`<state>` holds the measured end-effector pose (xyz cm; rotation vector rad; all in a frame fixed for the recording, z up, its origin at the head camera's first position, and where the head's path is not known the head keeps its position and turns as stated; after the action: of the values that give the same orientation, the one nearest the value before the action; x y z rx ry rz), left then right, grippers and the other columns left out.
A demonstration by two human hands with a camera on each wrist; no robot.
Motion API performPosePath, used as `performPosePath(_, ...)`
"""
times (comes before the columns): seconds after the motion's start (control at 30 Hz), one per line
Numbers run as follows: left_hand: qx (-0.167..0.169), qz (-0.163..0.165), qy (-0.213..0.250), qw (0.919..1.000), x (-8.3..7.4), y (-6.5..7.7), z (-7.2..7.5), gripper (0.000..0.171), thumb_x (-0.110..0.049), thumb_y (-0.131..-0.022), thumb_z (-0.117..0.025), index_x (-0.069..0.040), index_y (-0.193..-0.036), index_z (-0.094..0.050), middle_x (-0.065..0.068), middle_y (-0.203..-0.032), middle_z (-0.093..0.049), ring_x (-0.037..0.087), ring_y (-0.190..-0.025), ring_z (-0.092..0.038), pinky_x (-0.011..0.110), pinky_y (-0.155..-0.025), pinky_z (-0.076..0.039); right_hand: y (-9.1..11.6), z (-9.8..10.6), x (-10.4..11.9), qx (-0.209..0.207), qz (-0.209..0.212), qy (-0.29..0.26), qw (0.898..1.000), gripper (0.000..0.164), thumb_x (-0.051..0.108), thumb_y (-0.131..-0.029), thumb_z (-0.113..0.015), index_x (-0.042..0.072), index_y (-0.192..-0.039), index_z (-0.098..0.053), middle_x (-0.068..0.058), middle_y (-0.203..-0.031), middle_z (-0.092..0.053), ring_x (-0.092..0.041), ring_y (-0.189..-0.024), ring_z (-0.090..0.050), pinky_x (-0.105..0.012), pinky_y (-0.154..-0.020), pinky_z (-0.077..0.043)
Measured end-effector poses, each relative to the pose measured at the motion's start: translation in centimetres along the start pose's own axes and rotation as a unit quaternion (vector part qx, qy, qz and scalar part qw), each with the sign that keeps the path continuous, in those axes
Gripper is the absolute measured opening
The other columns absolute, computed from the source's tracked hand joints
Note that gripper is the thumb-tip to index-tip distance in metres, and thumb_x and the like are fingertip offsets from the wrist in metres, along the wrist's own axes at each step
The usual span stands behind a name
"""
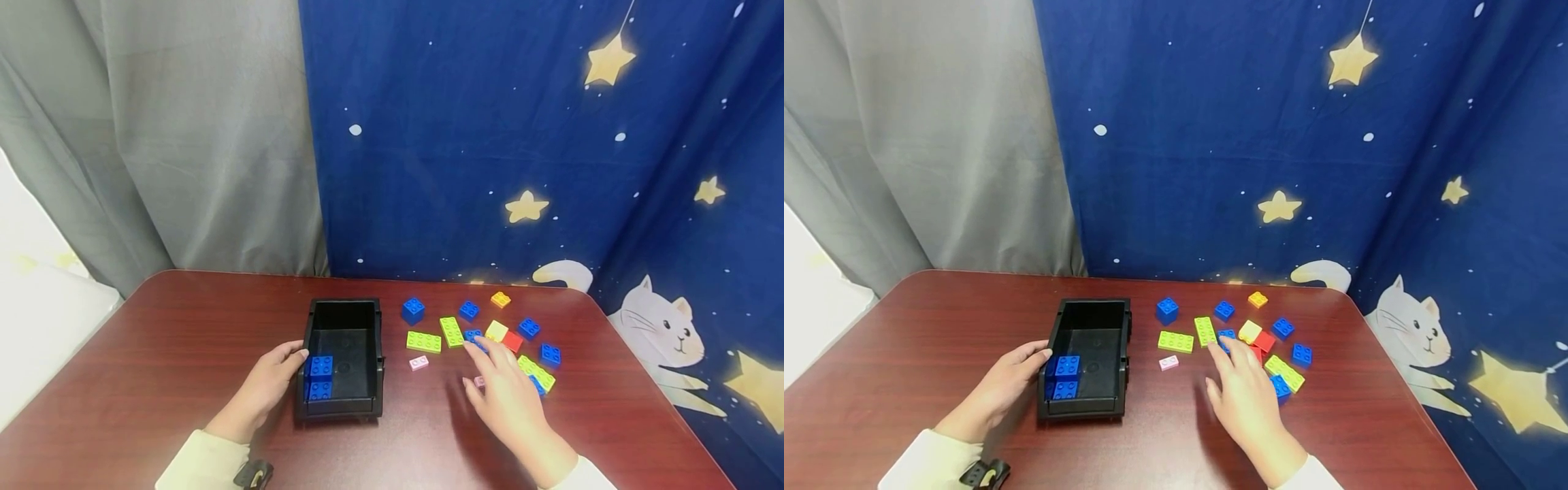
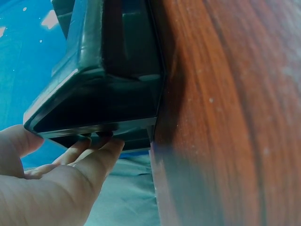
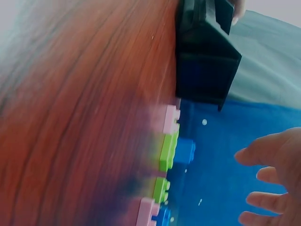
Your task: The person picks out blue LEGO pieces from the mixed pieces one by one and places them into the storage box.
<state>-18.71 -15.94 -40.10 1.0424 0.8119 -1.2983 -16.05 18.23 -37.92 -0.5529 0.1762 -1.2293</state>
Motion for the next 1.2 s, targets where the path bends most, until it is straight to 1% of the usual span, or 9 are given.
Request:
performPosePath(0.13, 0.000, 0.002, -0.001, 1.0000, -0.1, 0.0, 0.1, 0.045, -0.019, -0.103, -0.042, 0.007, -0.139, -0.041, 0.030, -0.142, -0.042, 0.042, -0.132, -0.040, 0.056, -0.107, -0.034, 0.2, 0.1, -1.0, 0.018, -0.016, 0.012, 1.000, 0.057, 0.014, -0.071, -0.083, 0.006, -0.124, -0.063, -0.016, -0.123, -0.060, -0.035, -0.113, -0.057, -0.050, -0.086, -0.054)
performPosePath(0.3, -0.002, 0.005, 0.001, 1.0000, -0.1, 0.0, 0.1, 0.045, -0.019, -0.103, -0.043, 0.007, -0.139, -0.042, 0.030, -0.142, -0.042, 0.041, -0.132, -0.040, 0.055, -0.107, -0.035, 0.5, 0.3, -2.0, 0.046, -0.050, 0.020, 0.997, 0.056, 0.016, -0.074, -0.081, 0.004, -0.125, -0.062, -0.018, -0.123, -0.060, -0.037, -0.114, -0.055, -0.054, -0.087, -0.052)
performPosePath(0.47, -0.003, 0.007, 0.004, 1.0000, -0.2, 0.0, 0.1, 0.045, -0.019, -0.103, -0.043, 0.008, -0.139, -0.041, 0.030, -0.142, -0.042, 0.041, -0.131, -0.041, 0.055, -0.107, -0.035, 0.7, 0.3, -2.8, 0.081, -0.092, 0.028, 0.992, 0.057, 0.019, -0.075, -0.081, 0.001, -0.126, -0.060, -0.020, -0.123, -0.058, -0.040, -0.115, -0.053, -0.059, -0.086, -0.051)
performPosePath(0.63, -0.002, 0.005, 0.007, 1.0000, -0.3, 0.1, 0.0, 0.045, -0.018, -0.102, -0.043, 0.008, -0.139, -0.041, 0.030, -0.142, -0.043, 0.041, -0.131, -0.041, 0.055, -0.107, -0.035, 0.9, 0.4, -3.6, 0.119, -0.122, 0.037, 0.985, 0.059, 0.020, -0.075, -0.081, -0.001, -0.127, -0.059, -0.024, -0.126, -0.056, -0.043, -0.118, -0.050, -0.062, -0.089, -0.047)
performPosePath(0.73, -0.001, 0.007, 0.009, 0.9999, -0.3, 0.1, 0.0, 0.045, -0.018, -0.102, -0.043, 0.008, -0.139, -0.041, 0.030, -0.142, -0.042, 0.041, -0.132, -0.040, 0.055, -0.107, -0.035, 1.0, 0.5, -3.9, 0.135, -0.133, 0.037, 0.981, 0.060, 0.019, -0.075, -0.081, -0.001, -0.127, -0.059, -0.025, -0.127, -0.055, -0.044, -0.118, -0.049, -0.062, -0.090, -0.047)
performPosePath(0.93, 0.003, 0.006, 0.012, 0.9999, -0.2, 0.1, 0.0, 0.046, -0.019, -0.103, -0.043, 0.008, -0.140, -0.040, 0.030, -0.143, -0.041, 0.042, -0.133, -0.039, 0.055, -0.108, -0.033, 1.4, 0.5, -4.3, 0.155, -0.141, 0.045, 0.977, 0.063, 0.020, -0.073, -0.083, -0.001, -0.127, -0.059, -0.025, -0.123, -0.056, -0.044, -0.114, -0.052, -0.060, -0.085, -0.050)
performPosePath(1.2, 0.001, 0.005, 0.014, 0.9999, -0.1, 0.1, 0.0, 0.046, -0.019, -0.103, -0.042, 0.008, -0.139, -0.040, 0.030, -0.142, -0.043, 0.041, -0.132, -0.039, 0.055, -0.108, -0.033, 1.7, 0.7, -4.8, 0.180, -0.163, 0.051, 0.969, 0.063, 0.022, -0.075, -0.081, -0.003, -0.127, -0.057, -0.028, -0.125, -0.055, -0.046, -0.116, -0.051, -0.061, -0.084, -0.050)
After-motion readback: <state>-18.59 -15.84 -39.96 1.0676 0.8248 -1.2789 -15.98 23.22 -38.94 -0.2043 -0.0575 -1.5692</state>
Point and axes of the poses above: each hand's wrist, its own y-axis away from the middle knuckle, its own z-axis out of the back of the hand, x = y × z, the point moved 1 cm from there along -y, towards the middle knuckle
